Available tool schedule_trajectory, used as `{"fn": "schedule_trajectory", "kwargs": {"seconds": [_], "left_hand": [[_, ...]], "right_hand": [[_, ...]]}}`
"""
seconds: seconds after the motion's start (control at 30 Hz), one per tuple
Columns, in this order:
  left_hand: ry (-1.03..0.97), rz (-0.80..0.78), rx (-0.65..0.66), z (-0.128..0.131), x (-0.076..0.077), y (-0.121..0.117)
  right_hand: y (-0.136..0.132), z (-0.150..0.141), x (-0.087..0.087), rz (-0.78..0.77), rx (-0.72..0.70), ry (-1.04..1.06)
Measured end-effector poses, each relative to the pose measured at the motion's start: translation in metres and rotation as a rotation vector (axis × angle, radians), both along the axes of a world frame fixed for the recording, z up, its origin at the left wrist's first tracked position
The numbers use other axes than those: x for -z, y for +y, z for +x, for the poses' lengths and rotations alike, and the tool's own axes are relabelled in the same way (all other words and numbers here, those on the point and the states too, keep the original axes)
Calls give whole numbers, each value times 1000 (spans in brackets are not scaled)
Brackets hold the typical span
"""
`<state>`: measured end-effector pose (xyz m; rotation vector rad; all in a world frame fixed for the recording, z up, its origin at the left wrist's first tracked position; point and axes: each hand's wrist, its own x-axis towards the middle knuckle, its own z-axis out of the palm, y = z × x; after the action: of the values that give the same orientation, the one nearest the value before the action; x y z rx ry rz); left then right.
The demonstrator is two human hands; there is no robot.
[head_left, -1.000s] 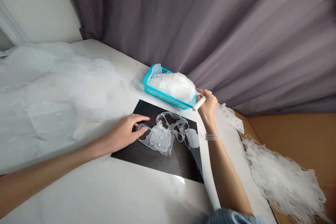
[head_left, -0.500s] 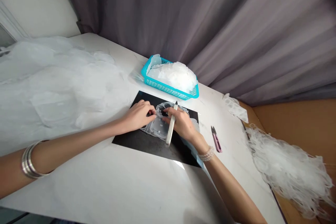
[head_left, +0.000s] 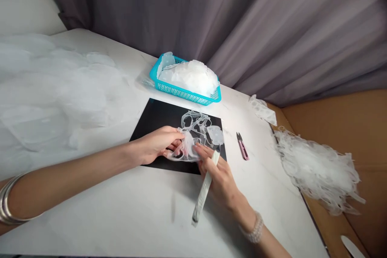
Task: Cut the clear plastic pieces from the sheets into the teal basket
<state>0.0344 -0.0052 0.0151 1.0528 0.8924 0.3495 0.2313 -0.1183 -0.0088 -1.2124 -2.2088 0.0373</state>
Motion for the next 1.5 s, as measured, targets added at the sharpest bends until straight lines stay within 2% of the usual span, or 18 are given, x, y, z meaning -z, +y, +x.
{"fn": "schedule_trajectory", "kwargs": {"seconds": [0.07, 0.17, 0.27, 0.33, 0.43, 0.53, 0.6, 0.7, 0.77, 0.8, 0.83, 0.87, 0.97, 1.07, 1.13, 1.23, 1.37, 1.5], "left_hand": [[1, 0, -61, 4, -6, 9], [-14, 53, -206, 8, -27, 36], [-84, 141, -343, 6, -64, 64], [-149, 224, -440, -1, -93, 71], [-205, 351, -535, -16, -128, 58], [-168, 430, -575, -18, -141, 27], [-142, 422, -564, -11, -130, 7], [-80, 330, -476, 1, -86, -7], [54, 258, -302, 0, -47, -2], [160, 262, -143, -5, -29, 3], [263, 310, 8, -12, -15, 9], [345, 426, 51, -21, -5, 14], [676, 905, 114, -43, 1, 17], [923, 1314, 182, -41, -8, -1], [869, 1508, 327, -25, -6, -19], [694, 1735, 464, 2, 13, -41], [724, 1679, 437, 15, 42, -53], [618, 1630, 420, 4, 48, -54]], "right_hand": [[18, 6, -6, -56, 54, 77], [71, 11, -37, -121, 133, 171], [129, 4, -83, -58, 132, 254], [152, -7, -113, -41, 137, 290], [150, -22, -145, 29, 111, 374], [119, -22, -150, 126, 54, 456], [98, -11, -135, 158, 26, 457], [78, 15, -93, 106, -56, 305], [71, 33, -58, 1, -115, 194], [69, 40, -41, -107, -143, 128], [66, 46, -26, -165, -155, 104], [63, 51, -12, -220, -157, 87], [49, 60, 11, -300, -137, 98], [36, 62, 8, -366, -75, 146], [32, 60, -2, -433, 32, 251], [31, 49, -18, -549, 158, 431], [31, 30, -25, -617, 178, 448], [32, 19, -17, -580, 163, 473]]}}
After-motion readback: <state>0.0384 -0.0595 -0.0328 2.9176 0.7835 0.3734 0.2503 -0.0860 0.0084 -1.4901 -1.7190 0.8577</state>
